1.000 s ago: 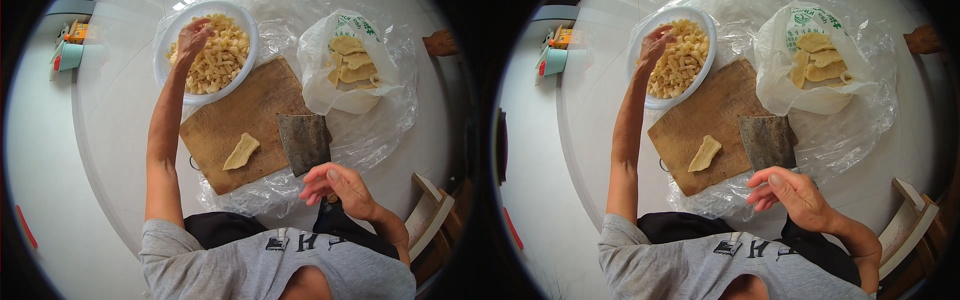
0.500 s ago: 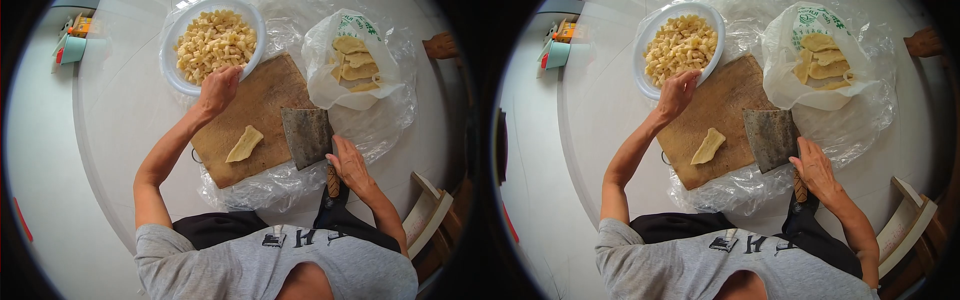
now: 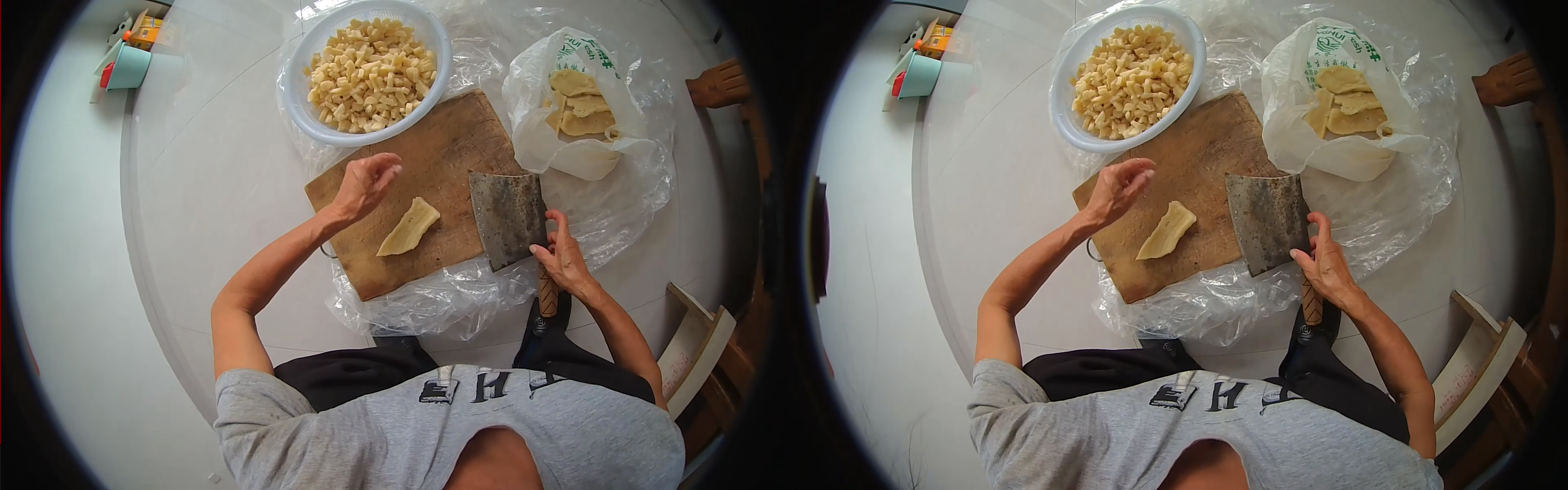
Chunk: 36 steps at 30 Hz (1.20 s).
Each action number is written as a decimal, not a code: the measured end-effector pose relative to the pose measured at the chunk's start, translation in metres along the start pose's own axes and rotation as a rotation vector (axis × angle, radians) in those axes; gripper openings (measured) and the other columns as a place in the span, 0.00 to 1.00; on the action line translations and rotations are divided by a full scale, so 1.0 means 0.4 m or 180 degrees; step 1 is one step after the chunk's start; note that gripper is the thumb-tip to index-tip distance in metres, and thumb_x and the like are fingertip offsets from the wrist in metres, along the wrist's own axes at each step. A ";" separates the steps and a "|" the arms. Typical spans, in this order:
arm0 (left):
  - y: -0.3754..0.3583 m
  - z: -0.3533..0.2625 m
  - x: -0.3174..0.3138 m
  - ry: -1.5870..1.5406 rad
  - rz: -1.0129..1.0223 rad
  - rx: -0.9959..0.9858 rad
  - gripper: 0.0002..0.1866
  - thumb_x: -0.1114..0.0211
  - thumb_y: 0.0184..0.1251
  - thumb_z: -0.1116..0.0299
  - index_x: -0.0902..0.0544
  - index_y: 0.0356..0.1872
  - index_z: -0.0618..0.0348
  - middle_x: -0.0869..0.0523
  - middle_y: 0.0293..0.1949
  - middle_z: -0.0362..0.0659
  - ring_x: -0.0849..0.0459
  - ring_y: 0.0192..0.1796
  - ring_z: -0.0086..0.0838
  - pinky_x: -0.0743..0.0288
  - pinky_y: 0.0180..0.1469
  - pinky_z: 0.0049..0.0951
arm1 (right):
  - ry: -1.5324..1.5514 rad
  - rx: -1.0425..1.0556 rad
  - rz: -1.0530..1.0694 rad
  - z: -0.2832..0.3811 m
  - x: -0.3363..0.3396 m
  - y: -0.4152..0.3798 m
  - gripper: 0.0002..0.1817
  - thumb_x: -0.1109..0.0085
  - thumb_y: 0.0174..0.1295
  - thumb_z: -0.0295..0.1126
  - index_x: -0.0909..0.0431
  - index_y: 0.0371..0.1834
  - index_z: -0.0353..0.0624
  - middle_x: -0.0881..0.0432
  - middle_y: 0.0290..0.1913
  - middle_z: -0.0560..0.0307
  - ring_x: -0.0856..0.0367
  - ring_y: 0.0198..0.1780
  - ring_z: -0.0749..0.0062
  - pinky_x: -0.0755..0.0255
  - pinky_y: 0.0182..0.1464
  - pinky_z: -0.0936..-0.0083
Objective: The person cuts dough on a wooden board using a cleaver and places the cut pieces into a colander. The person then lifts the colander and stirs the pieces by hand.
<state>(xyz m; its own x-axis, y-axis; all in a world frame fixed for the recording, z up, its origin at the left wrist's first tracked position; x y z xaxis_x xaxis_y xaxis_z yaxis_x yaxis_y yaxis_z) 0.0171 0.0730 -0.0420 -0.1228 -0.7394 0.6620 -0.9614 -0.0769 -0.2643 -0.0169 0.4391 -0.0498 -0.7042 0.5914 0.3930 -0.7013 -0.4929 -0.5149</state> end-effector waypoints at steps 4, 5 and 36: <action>-0.083 -0.050 -0.061 0.0885 0.0332 -0.0372 0.27 0.31 0.52 0.63 0.29 0.54 0.56 0.20 0.34 0.48 0.19 0.34 0.35 0.25 0.34 0.32 | 0.0248 0.0314 -0.0201 -0.066 -0.020 0.025 0.32 0.39 0.56 0.34 0.46 0.55 0.29 0.25 0.28 0.54 0.24 0.27 0.70 0.28 0.33 0.73; -0.092 -0.056 -0.074 0.1094 0.0419 -0.0418 0.31 0.29 0.51 0.60 0.31 0.56 0.55 0.21 0.37 0.48 0.19 0.37 0.38 0.24 0.36 0.34 | 0.0558 0.0018 0.0002 -0.059 -0.010 0.025 0.32 0.39 0.56 0.35 0.45 0.55 0.28 0.25 0.27 0.55 0.25 0.25 0.72 0.29 0.30 0.74; 0.468 0.064 0.277 -0.2145 -0.1051 -0.0211 0.11 0.38 0.62 0.72 0.18 0.44 0.63 0.16 0.41 0.43 0.17 0.39 0.25 0.23 0.44 0.22 | 0.0533 -0.0584 0.0230 -0.021 0.000 0.039 0.33 0.41 0.57 0.45 0.40 0.53 0.27 0.26 0.44 0.36 0.27 0.43 0.60 0.33 0.48 0.67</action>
Point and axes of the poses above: each hand's wrist, its own y-axis towards the middle knuckle, its own x-axis out of the back of the hand, z = x × y, the point moved 1 cm from there along y, towards the middle knuckle
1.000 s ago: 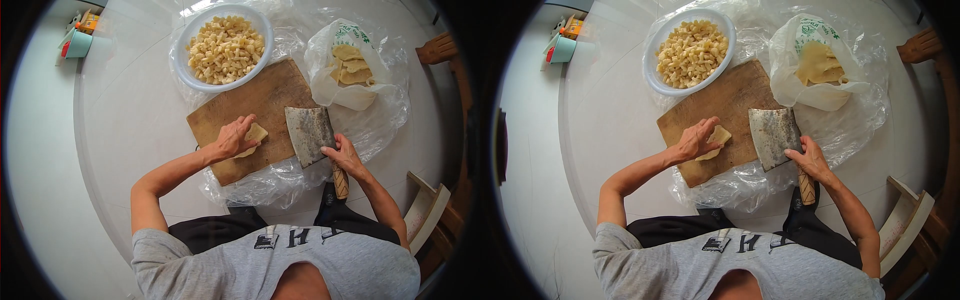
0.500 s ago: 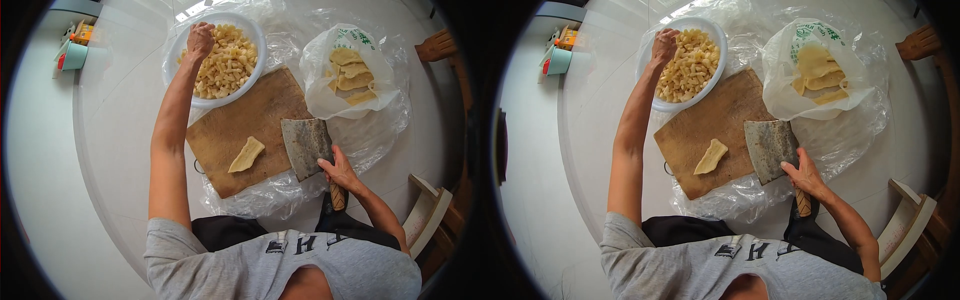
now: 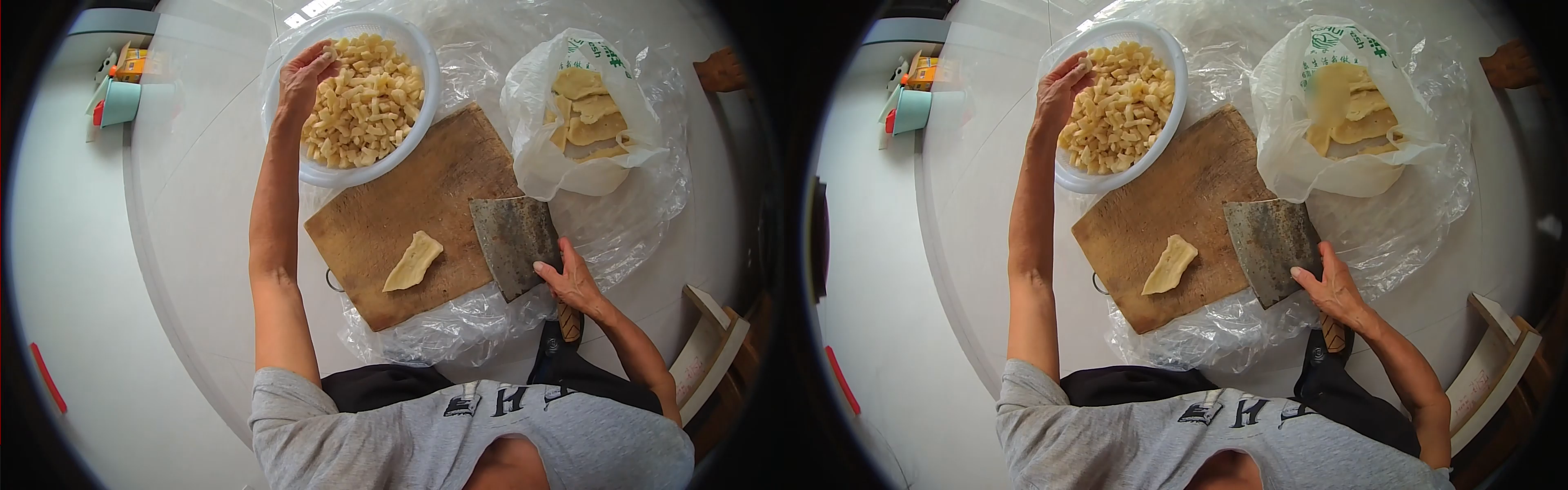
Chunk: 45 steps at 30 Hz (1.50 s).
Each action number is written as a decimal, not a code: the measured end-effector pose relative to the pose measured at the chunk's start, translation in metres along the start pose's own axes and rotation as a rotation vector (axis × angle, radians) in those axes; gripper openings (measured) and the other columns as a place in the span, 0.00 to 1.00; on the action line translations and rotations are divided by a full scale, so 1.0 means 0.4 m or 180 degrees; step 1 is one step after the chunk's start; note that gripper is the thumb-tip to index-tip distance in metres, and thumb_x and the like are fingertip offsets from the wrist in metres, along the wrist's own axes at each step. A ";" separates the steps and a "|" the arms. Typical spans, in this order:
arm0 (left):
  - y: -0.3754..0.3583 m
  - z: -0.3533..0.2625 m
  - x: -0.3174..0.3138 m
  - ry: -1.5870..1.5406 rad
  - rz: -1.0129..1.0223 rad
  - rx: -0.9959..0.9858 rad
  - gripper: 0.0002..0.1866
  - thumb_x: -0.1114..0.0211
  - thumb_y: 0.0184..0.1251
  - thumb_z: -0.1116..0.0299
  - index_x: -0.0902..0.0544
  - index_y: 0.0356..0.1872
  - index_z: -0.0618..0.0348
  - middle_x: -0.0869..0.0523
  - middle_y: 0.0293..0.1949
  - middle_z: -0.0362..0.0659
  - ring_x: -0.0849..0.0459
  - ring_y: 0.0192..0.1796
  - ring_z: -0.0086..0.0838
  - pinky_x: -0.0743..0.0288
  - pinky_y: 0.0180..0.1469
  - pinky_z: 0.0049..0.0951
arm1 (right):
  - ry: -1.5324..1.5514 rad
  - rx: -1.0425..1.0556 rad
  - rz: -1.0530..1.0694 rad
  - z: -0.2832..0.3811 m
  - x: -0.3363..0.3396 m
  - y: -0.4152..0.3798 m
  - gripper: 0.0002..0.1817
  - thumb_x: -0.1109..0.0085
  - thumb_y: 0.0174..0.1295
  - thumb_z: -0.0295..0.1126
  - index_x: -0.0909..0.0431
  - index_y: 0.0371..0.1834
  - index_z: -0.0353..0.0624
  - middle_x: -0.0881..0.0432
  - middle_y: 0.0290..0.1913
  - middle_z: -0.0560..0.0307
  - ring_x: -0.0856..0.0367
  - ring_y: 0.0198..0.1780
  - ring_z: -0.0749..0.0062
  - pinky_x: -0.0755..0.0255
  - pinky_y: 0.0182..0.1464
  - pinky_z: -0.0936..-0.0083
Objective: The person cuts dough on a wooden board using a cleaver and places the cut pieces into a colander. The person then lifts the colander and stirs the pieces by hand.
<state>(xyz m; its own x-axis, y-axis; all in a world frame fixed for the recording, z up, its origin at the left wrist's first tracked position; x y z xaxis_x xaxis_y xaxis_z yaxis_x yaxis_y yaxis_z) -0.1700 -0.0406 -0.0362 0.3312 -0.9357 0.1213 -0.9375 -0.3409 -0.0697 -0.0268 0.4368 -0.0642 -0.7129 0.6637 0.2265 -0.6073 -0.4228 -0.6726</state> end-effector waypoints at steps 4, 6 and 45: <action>-0.014 0.000 0.009 -0.0155 0.0207 0.0297 0.12 0.37 0.58 0.72 0.17 0.43 0.63 0.16 0.43 0.43 0.16 0.39 0.28 0.20 0.43 0.25 | -0.0023 0.0049 0.0002 -0.001 -0.002 0.001 0.34 0.41 0.57 0.45 0.41 0.53 0.26 0.26 0.45 0.35 0.28 0.44 0.59 0.34 0.49 0.67; -0.010 -0.010 0.031 0.1051 0.0146 0.0440 0.12 0.37 0.54 0.72 0.16 0.41 0.59 0.16 0.45 0.43 0.16 0.42 0.31 0.20 0.46 0.29 | -0.0038 0.0109 -0.0022 -0.002 -0.003 0.001 0.34 0.42 0.57 0.45 0.41 0.54 0.26 0.26 0.45 0.35 0.28 0.43 0.60 0.33 0.48 0.67; -0.453 0.103 -0.351 0.1975 0.1134 -0.0099 0.09 0.31 0.50 0.73 0.17 0.33 0.65 0.18 0.22 0.38 0.23 0.25 0.16 0.27 0.29 0.20 | -0.0574 0.1354 -0.0153 0.179 0.027 -0.071 0.10 0.50 0.60 0.24 0.40 0.38 0.35 0.30 0.20 0.42 0.33 0.20 0.55 0.36 0.26 0.65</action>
Point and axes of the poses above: each hand's wrist, its own y-axis towards the middle knuckle, its own x-axis out of the back of the hand, z = x × y, the point moved 1 cm from there along y, towards the middle knuckle
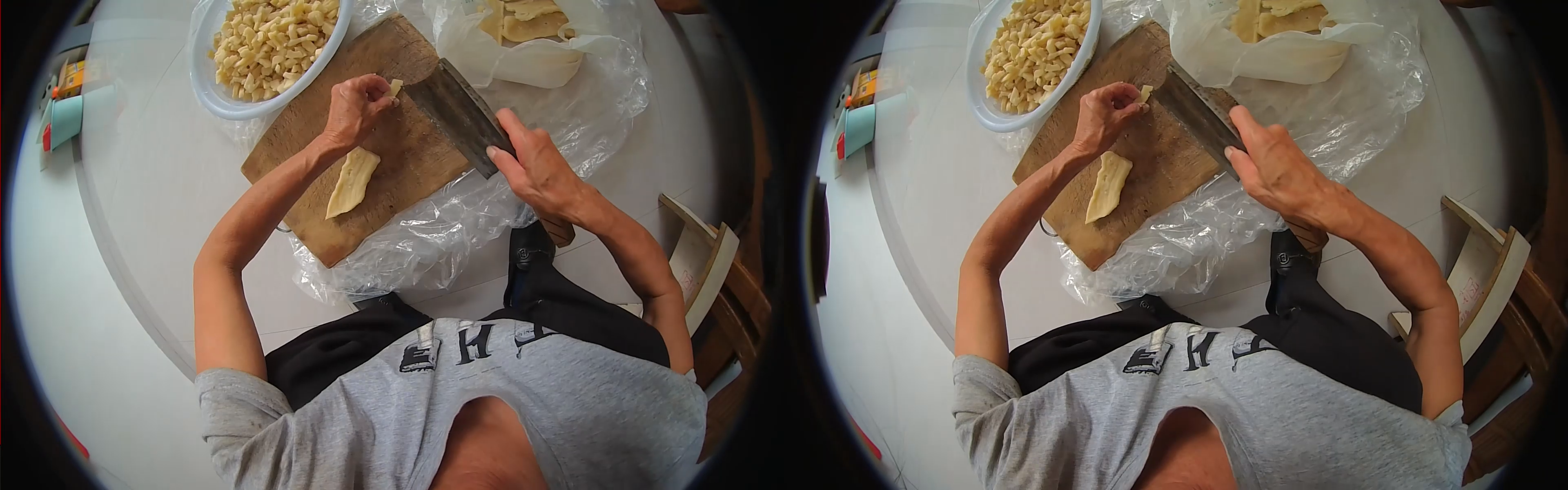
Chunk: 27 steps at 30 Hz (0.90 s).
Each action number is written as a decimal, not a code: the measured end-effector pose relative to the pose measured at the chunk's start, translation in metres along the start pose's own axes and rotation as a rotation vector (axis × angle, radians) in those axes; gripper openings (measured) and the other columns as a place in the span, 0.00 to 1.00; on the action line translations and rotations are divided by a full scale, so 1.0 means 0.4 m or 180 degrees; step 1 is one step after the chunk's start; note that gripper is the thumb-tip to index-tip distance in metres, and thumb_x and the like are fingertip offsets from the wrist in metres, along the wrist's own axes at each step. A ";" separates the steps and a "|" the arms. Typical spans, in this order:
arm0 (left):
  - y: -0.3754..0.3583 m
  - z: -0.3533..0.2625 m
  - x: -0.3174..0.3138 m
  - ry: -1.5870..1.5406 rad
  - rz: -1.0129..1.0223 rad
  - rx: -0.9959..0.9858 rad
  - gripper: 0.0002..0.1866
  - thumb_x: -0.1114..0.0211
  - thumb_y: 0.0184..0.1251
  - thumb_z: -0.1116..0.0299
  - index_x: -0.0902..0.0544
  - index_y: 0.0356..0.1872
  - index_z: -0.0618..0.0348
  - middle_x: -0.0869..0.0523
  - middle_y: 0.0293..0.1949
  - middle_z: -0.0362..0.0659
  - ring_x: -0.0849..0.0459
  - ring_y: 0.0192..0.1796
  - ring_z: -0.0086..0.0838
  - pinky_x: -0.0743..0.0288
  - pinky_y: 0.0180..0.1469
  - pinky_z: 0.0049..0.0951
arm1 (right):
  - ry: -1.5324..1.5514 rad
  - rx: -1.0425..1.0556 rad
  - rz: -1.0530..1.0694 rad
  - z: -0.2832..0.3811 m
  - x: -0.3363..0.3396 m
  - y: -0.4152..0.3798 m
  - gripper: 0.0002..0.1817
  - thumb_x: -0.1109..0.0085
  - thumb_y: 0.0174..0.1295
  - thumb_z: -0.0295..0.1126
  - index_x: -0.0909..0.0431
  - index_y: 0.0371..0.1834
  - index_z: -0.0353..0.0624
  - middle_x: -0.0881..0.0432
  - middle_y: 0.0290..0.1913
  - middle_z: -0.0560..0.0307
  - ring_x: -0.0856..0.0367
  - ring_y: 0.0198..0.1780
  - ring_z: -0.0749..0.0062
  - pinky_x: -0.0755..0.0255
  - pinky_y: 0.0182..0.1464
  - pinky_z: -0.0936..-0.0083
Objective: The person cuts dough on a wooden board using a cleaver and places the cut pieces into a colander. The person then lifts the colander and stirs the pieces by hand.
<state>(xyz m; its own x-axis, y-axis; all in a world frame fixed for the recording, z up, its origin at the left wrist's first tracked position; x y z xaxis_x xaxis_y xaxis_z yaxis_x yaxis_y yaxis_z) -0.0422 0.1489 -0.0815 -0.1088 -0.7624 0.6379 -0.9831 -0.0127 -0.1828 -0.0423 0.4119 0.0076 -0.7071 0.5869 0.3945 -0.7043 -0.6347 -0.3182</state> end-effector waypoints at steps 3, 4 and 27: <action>0.004 0.010 -0.003 0.0031 0.0029 -0.0029 0.09 0.31 0.50 0.73 0.17 0.33 0.65 0.17 0.23 0.38 0.23 0.25 0.16 0.26 0.29 0.20 | -0.0053 0.0003 0.0059 -0.011 -0.001 0.015 0.09 0.50 0.60 0.25 0.40 0.38 0.35 0.31 0.20 0.41 0.34 0.21 0.56 0.36 0.28 0.65; 0.004 0.011 -0.002 0.0015 0.0032 -0.0013 0.09 0.31 0.50 0.73 0.17 0.33 0.65 0.17 0.23 0.39 0.22 0.25 0.16 0.26 0.30 0.20 | -0.0080 0.0020 0.0081 -0.016 -0.003 0.021 0.09 0.50 0.60 0.25 0.40 0.38 0.35 0.31 0.21 0.41 0.34 0.21 0.54 0.36 0.28 0.65; 0.016 -0.016 0.035 0.0047 0.0176 -0.0299 0.10 0.42 0.51 0.75 0.20 0.37 0.58 0.21 0.23 0.37 0.24 0.26 0.18 0.27 0.29 0.22 | -0.0483 0.0351 0.0192 -0.020 0.009 -0.052 0.11 0.50 0.57 0.20 0.43 0.37 0.34 0.30 0.16 0.36 0.28 0.23 0.36 0.36 0.23 0.56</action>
Point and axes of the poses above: each hand's wrist, its own y-axis towards the middle knuckle, its own x-axis out of the back of the hand, z = x × y, the point moved 1 cm from there along y, towards the middle knuckle
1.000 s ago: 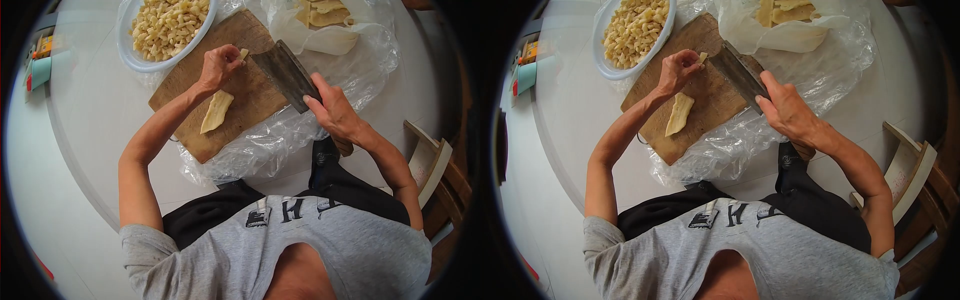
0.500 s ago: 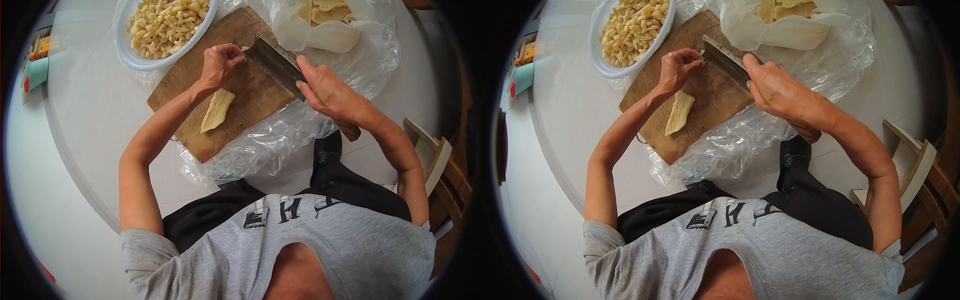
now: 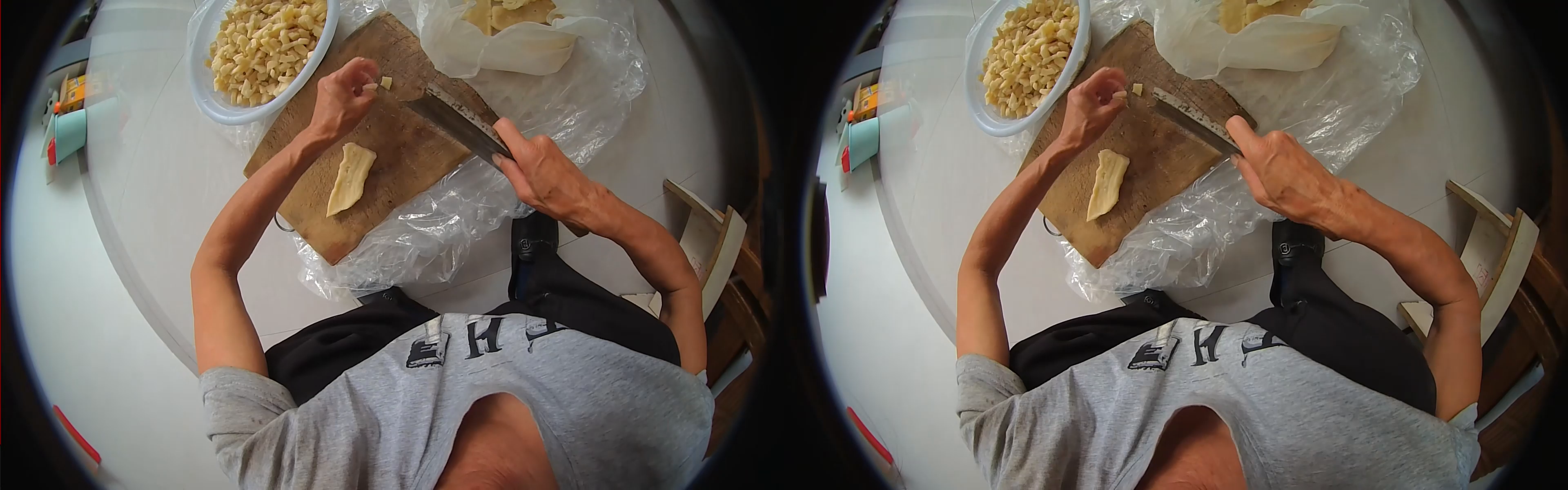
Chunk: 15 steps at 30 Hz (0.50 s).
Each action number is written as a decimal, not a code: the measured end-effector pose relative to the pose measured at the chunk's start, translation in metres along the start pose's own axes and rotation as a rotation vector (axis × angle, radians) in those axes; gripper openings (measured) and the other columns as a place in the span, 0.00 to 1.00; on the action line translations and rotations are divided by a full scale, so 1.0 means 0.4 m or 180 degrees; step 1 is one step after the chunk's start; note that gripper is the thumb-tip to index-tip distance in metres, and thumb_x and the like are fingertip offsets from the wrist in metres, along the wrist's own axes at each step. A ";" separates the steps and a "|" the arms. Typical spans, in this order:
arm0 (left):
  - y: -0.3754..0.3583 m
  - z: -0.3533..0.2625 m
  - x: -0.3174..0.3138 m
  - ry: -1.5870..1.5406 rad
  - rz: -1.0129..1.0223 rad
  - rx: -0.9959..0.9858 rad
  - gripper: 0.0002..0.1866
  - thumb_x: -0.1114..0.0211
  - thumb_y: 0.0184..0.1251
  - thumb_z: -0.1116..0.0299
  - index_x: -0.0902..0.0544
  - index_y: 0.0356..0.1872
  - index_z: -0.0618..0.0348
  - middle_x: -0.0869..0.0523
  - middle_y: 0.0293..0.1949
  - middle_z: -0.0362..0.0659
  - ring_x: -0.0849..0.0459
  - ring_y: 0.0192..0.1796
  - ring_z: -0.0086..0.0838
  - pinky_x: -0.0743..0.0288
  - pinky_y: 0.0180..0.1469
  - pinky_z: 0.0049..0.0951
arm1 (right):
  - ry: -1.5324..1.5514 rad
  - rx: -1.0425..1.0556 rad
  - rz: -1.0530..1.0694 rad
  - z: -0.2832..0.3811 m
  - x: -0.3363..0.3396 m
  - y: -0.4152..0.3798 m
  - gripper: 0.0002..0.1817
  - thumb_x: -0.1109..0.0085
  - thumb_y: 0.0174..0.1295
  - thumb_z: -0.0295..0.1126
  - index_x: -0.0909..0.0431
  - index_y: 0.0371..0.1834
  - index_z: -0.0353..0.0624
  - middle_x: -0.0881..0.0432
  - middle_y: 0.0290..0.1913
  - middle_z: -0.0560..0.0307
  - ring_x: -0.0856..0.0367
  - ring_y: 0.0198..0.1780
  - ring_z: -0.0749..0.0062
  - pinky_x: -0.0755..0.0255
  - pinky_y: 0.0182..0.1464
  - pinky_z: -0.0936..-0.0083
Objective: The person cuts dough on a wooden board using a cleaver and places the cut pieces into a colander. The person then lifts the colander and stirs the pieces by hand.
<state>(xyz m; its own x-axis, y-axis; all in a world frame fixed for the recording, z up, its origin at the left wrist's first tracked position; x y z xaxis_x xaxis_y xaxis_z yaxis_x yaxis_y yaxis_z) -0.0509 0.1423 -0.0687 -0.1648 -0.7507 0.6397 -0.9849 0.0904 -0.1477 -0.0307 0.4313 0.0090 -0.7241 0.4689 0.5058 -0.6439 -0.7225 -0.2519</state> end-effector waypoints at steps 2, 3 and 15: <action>0.014 -0.006 -0.006 0.0396 0.0015 -0.0427 0.11 0.41 0.53 0.76 0.20 0.39 0.57 0.22 0.23 0.36 0.25 0.26 0.17 0.29 0.29 0.22 | 0.0045 -0.0104 0.0048 0.003 0.006 -0.006 0.11 0.50 0.57 0.20 0.43 0.38 0.34 0.30 0.16 0.35 0.28 0.23 0.36 0.36 0.23 0.56; 0.021 0.001 -0.014 0.0693 -0.0044 -0.0760 0.12 0.41 0.53 0.77 0.20 0.40 0.56 0.22 0.23 0.36 0.25 0.25 0.17 0.29 0.29 0.22 | 0.0090 -0.0141 0.0042 0.002 0.008 -0.009 0.11 0.50 0.57 0.20 0.43 0.38 0.34 0.30 0.16 0.35 0.28 0.23 0.37 0.37 0.23 0.57; 0.063 -0.057 0.266 0.0755 -0.1123 0.0328 0.20 0.41 0.63 0.49 0.15 0.37 0.55 0.13 0.33 0.41 0.16 0.34 0.25 0.23 0.34 0.24 | 0.0152 -0.0381 0.0018 0.002 0.019 -0.014 0.11 0.50 0.58 0.22 0.42 0.37 0.34 0.30 0.18 0.34 0.31 0.24 0.35 0.38 0.25 0.56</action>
<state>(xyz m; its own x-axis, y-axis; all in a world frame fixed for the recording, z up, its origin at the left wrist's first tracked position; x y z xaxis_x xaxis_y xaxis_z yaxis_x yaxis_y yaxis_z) -0.0946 0.0797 0.0130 0.1612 -0.5519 0.8182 -0.9746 -0.2195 0.0440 -0.0322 0.4384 0.0149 -0.7369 0.4908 0.4649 -0.6626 -0.6607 -0.3528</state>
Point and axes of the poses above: each hand's wrist, its own y-axis towards the middle knuckle, its own x-axis out of the back of the hand, z = x × y, the point moved 1 cm from there along y, towards the middle knuckle
